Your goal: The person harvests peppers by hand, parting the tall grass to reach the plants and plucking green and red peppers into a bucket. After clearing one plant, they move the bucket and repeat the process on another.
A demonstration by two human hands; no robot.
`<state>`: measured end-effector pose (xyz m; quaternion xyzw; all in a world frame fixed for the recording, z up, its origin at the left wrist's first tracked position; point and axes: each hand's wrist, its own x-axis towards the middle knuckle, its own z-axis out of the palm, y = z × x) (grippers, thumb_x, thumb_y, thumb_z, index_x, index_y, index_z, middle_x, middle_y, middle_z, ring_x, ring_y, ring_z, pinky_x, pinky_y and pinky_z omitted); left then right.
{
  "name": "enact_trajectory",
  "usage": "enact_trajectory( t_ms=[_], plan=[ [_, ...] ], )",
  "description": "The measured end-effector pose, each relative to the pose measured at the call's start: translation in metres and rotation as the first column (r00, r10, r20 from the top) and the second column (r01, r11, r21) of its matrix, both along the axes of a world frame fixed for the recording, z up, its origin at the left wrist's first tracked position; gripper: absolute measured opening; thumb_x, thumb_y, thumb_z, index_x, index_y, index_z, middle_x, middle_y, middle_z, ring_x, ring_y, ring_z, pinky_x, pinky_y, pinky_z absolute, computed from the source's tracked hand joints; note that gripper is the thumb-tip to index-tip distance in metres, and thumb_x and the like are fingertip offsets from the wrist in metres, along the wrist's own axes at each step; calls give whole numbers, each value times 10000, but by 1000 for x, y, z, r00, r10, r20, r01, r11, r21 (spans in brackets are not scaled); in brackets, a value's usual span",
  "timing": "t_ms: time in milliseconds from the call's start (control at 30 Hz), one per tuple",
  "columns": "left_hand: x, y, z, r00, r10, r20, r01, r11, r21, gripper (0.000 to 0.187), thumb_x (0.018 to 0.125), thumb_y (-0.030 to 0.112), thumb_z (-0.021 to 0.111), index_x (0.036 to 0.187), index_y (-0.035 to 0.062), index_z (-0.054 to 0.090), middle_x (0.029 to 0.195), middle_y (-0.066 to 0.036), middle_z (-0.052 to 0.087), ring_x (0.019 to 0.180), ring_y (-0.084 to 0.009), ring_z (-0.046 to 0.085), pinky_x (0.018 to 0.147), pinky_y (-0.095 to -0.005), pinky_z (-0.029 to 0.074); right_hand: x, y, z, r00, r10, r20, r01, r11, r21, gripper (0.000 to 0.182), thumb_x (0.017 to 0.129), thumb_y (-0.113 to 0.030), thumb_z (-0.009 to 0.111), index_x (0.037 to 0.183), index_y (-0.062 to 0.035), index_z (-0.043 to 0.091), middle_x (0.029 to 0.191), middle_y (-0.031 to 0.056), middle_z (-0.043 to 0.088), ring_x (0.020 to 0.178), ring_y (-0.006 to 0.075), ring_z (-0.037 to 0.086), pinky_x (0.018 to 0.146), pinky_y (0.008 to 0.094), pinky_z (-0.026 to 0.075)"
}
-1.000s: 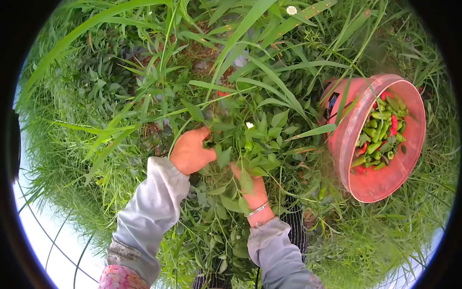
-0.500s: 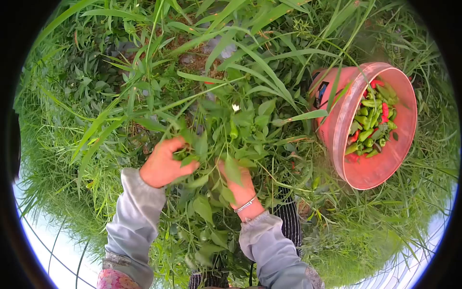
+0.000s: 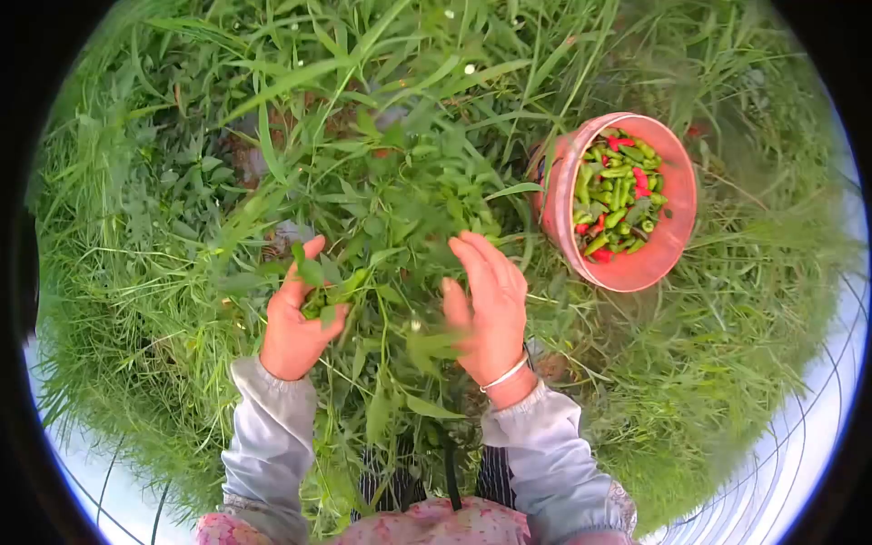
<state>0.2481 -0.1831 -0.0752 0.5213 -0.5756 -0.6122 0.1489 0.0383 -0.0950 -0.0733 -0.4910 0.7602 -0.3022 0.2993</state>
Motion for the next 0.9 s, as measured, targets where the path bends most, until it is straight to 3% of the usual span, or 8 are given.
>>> enact_trajectory(
  t_ms=[67,200,233,300,400,467,600,900],
  plan=[
    [-2,-3,21,1000,-28,-11,28,999,-33,385,683,1,671,1046,8,542,1353,-120,411,1003,-158,566,872,-295,434,2,-24,45,993,45,106,-35,995,-97,316,799,-149,602,1105,-78,570,1104,120,590,1063,294,540,923,378,389],
    [-8,-4,66,926,-334,178,362,918,-161,586,668,51,698,1201,-20,464,1263,-205,484,1101,-278,551,892,-319,441,39,-43,73,925,379,38,-376,924,-71,507,772,-319,642,1188,-67,501,1018,154,606,936,350,563,833,415,413],
    [-3,-2,71,911,-369,182,393,911,-124,670,669,77,680,1259,-22,379,1172,-206,527,1044,-311,564,861,-340,452,46,-45,94,917,381,119,-397,900,179,455,788,-332,623,1148,-75,515,927,122,626,843,322,587,776,404,414],
    [12,1,83,880,-425,212,442,896,-39,843,670,129,645,1376,-24,209,990,-208,613,931,-378,592,800,-382,475,58,-31,92,896,439,-62,-439,898,22,341,793,-336,615,1019,-89,549,828,73,622,768,272,596,720,380,405],
    [24,10,104,850,-488,197,492,870,34,812,658,162,602,1359,-40,245,974,-236,604,906,-379,596,785,-383,477,68,-16,104,856,510,-81,-507,860,59,248,793,-329,609,899,-114,546,778,44,590,746,230,586,689,358,387],
    [25,8,128,768,-598,229,580,801,147,821,662,189,605,1362,-34,238,972,-249,599,906,-374,598,788,-381,476,75,-5,119,849,521,-89,-518,854,55,208,806,-310,594,843,-112,541,767,49,576,746,232,580,706,363,387],
    [42,20,114,759,-634,151,644,764,-32,809,670,193,615,1357,-11,241,977,-244,603,867,-403,596,772,-410,479,82,19,119,872,469,138,-476,879,21,215,802,-298,602,857,-105,527,785,48,553,778,257,566,693,373,383],
    [-25,14,98,614,-767,185,750,640,164,751,663,105,644,1329,3,312,879,-185,625,852,-359,615,733,-384,486,44,37,79,867,254,428,-340,930,138,267,846,-276,570,979,-60,486,781,134,580,785,352,576,674,414,450]
  ],
)
